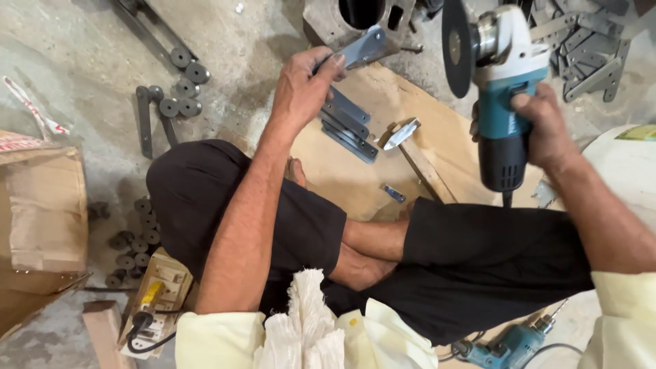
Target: Assembling and grinding metal components using manual and power tools on a workshop floor.
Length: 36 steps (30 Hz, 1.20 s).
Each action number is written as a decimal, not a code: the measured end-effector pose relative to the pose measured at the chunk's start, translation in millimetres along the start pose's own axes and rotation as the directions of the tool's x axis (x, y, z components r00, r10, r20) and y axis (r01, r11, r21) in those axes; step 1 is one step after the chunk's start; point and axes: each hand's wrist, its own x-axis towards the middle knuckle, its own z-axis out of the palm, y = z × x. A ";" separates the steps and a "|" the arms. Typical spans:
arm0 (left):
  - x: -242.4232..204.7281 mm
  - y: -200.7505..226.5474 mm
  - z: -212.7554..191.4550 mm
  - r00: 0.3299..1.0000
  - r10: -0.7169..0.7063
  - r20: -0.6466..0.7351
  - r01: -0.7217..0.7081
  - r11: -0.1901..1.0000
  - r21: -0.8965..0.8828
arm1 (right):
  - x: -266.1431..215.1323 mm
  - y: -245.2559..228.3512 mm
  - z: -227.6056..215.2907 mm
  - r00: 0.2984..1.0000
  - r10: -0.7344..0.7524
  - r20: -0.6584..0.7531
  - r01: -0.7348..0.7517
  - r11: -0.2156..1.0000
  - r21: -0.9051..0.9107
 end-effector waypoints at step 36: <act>6.7 -23.2 15.3 0.942 0.304 -0.143 -0.266 0.935 0.235 | 6.6 -33.0 44.1 0.962 -0.272 -0.034 0.036 0.246 -0.969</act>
